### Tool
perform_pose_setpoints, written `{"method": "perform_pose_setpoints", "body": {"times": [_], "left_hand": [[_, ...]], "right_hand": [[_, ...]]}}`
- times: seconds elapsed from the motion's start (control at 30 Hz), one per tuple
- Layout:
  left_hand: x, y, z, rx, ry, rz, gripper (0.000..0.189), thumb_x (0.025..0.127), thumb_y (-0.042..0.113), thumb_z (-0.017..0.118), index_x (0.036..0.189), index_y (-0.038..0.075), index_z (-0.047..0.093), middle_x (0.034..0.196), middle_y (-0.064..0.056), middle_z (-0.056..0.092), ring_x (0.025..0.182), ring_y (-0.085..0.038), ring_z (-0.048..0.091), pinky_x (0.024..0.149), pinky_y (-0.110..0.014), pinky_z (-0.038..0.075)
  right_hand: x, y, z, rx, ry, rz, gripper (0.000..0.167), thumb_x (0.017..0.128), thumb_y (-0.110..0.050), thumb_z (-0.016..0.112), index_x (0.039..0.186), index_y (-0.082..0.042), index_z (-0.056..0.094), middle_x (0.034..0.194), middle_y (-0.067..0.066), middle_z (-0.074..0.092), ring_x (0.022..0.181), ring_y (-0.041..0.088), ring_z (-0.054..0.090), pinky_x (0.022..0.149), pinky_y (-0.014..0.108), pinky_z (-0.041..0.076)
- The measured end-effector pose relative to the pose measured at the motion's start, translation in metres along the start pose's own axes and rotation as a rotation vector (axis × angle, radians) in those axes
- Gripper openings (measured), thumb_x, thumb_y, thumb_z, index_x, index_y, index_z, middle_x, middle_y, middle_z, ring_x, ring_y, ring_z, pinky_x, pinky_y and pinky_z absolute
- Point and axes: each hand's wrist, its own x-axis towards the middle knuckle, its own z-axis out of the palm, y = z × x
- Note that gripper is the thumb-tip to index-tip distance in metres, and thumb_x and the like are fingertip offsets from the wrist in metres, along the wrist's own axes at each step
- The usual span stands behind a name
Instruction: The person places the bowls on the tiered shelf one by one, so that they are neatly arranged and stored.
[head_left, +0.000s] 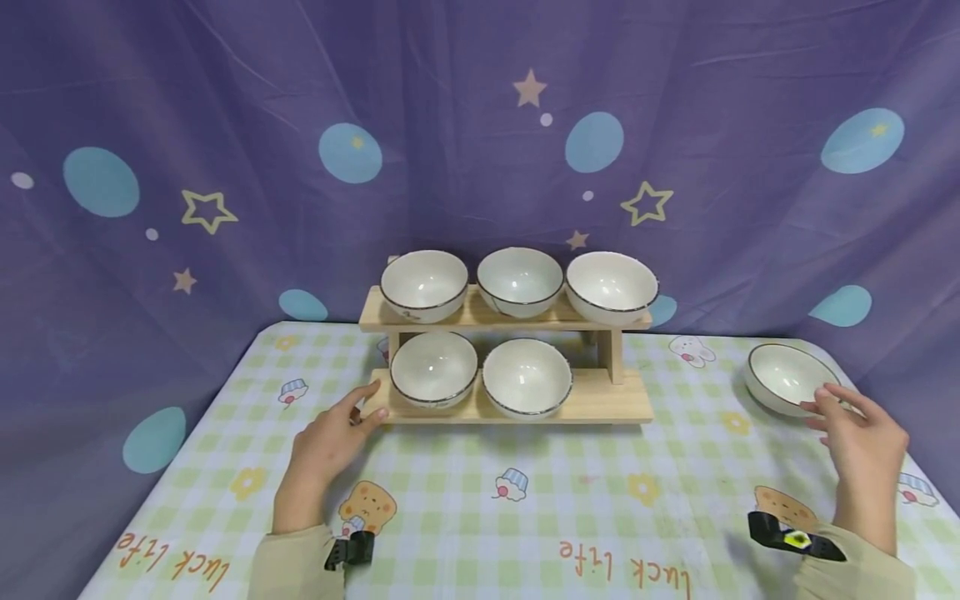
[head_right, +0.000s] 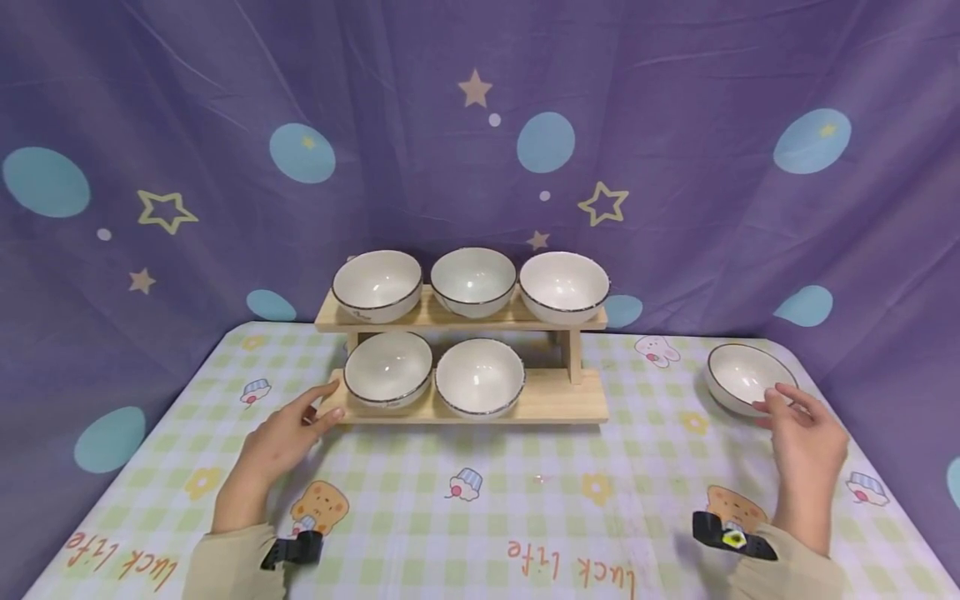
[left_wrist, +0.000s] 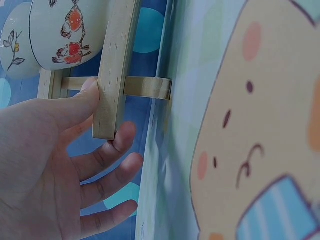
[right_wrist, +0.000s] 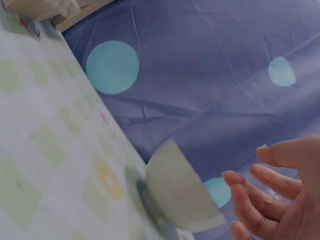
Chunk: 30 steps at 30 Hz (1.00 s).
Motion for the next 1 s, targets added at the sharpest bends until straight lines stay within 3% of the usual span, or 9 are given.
{"method": "perform_pose_setpoints", "body": {"times": [0.1, 0.17, 0.27, 0.53, 0.7, 0.9, 1.0], "left_hand": [[0.000, 0.001, -0.001, 0.001, -0.002, 0.000, 0.065, 0.105, 0.052, 0.056, 0.159, 0.018, 0.044, 0.119, -0.019, 0.066, 0.083, -0.026, 0.064, 0.065, -0.043, 0.047], [0.000, 0.001, -0.001, 0.002, -0.004, 0.001, 0.065, 0.105, 0.052, 0.056, 0.159, 0.018, 0.044, 0.120, -0.019, 0.066, 0.083, -0.026, 0.064, 0.065, -0.043, 0.047], [0.001, 0.001, -0.001, 0.000, -0.005, 0.002, 0.065, 0.105, 0.052, 0.055, 0.159, 0.018, 0.044, 0.120, -0.019, 0.066, 0.084, -0.026, 0.064, 0.066, -0.043, 0.047], [0.001, 0.001, 0.000, -0.003, -0.009, 0.003, 0.065, 0.105, 0.052, 0.055, 0.159, 0.018, 0.043, 0.121, -0.019, 0.066, 0.084, -0.026, 0.063, 0.064, -0.042, 0.046], [0.000, 0.001, 0.001, -0.001, -0.009, 0.006, 0.065, 0.105, 0.052, 0.055, 0.159, 0.018, 0.043, 0.122, -0.020, 0.066, 0.089, -0.029, 0.065, 0.068, -0.045, 0.048], [0.000, 0.000, 0.001, 0.003, -0.005, 0.007, 0.064, 0.106, 0.050, 0.055, 0.159, 0.018, 0.044, 0.122, -0.020, 0.066, 0.088, -0.029, 0.066, 0.068, -0.045, 0.048], [0.000, 0.000, 0.001, 0.006, -0.004, 0.004, 0.063, 0.106, 0.050, 0.055, 0.159, 0.018, 0.044, 0.122, -0.020, 0.066, 0.088, -0.029, 0.066, 0.068, -0.044, 0.048]], "right_hand": [[0.004, 0.006, -0.001, 0.039, 0.052, 0.013, 0.015, 0.100, -0.023, 0.067, 0.114, -0.027, 0.072, 0.060, -0.022, 0.065, 0.053, -0.004, 0.061, 0.056, 0.014, 0.040], [0.006, 0.010, -0.002, 0.082, 0.073, 0.015, 0.009, 0.099, -0.022, 0.068, 0.102, -0.030, 0.069, 0.059, -0.020, 0.066, 0.052, -0.004, 0.061, 0.054, 0.013, 0.040], [0.008, 0.014, -0.002, 0.122, 0.096, 0.031, 0.009, 0.099, -0.020, 0.069, 0.100, -0.029, 0.069, 0.059, -0.019, 0.066, 0.050, -0.003, 0.061, 0.054, 0.013, 0.040], [0.009, 0.015, -0.003, 0.240, 0.088, 0.103, 0.010, 0.098, -0.017, 0.070, 0.097, -0.027, 0.068, 0.059, -0.013, 0.068, 0.050, 0.002, 0.064, 0.055, 0.013, 0.044], [0.009, 0.018, -0.004, 0.278, 0.074, 0.112, 0.010, 0.098, -0.015, 0.069, 0.105, -0.021, 0.064, 0.058, -0.012, 0.068, 0.048, 0.003, 0.064, 0.051, 0.014, 0.045], [0.013, 0.025, -0.003, 0.227, 0.022, 0.133, 0.014, 0.103, -0.024, 0.064, 0.113, -0.026, 0.055, 0.059, -0.015, 0.068, 0.049, 0.001, 0.064, 0.048, 0.016, 0.045], [0.016, 0.029, -0.002, 0.208, -0.004, 0.145, 0.035, 0.104, -0.028, 0.062, 0.137, -0.024, 0.052, 0.060, -0.016, 0.068, 0.051, 0.001, 0.064, 0.047, 0.017, 0.045]]}}
